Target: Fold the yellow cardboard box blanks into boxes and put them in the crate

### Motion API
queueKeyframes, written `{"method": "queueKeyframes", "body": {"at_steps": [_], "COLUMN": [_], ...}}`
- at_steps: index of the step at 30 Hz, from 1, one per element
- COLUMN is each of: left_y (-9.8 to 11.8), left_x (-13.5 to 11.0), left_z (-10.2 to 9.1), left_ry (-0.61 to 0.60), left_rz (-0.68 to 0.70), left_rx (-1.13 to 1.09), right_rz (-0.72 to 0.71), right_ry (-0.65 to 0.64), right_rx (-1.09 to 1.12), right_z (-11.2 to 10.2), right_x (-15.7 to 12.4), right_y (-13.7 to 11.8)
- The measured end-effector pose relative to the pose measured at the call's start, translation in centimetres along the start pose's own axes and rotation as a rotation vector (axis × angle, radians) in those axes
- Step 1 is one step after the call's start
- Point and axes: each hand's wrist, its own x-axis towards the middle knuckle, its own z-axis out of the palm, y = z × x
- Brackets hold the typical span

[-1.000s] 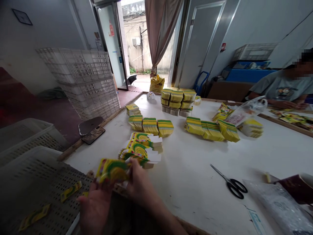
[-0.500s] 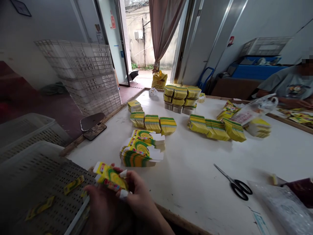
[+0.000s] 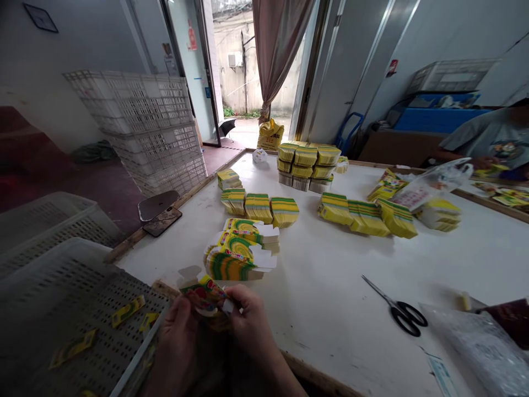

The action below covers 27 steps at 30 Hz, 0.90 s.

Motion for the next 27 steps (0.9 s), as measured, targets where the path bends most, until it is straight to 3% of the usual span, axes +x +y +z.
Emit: {"method": "queueKeyframes", "body": {"at_steps": [3,6,10,12,14,16,18,21,25,27], "left_y": [2.4,4.4,3.7,2.4,1.2,0.3,-0.1,-0.3,-0.7,-1.2], "left_x": [0.7,1.2,0.8,0.6,0.4,0.3,0.2,0.0,-0.2,-0.4], "left_z": [-1.5,-2.5,-1.5,-0.9,-0.7,-0.9,-1.3,-1.6,-1.8,-1.8], "left_ry": [-0.202,-0.434,-0.602,-0.578,-0.475,-0.387,-0.388,-0.415,-0.360,-0.337], "left_rz": [0.138,0.210,0.071,0.061,0.167,0.317,0.452,0.602,0.741,0.820], "left_rx": [0.189,0.577,1.046,1.138,1.198,1.258,1.289,1.296,1.299,1.273], "right_rz": [-0.152,-0.341,-0.534,-0.544,-0.450,-0.259,-0.048,0.155,0.281,0.354], "right_ry": [-0.101,-0.235,-0.351,-0.248,0.005,0.222,0.218,0.080,0.272,0.245], "right_rx": [-0.308,-0.590,-0.658,-0.624,-0.515,-0.324,-0.102,0.194,0.402,0.559], "right_z": [-1.9,-3.1,-3.0,-2.8,-2.7,-2.7,-2.7,-2.6,-1.9,-1.1], "right_x": [0.1,0.1,-0.3,-0.7,-0.9,-0.9,-0.4,0.6,1.1,0.7], "right_y": [-0.8,-1.9,-2.8,-2.6,-2.1,-1.5,-0.9,0.0,0.5,0.5]}}
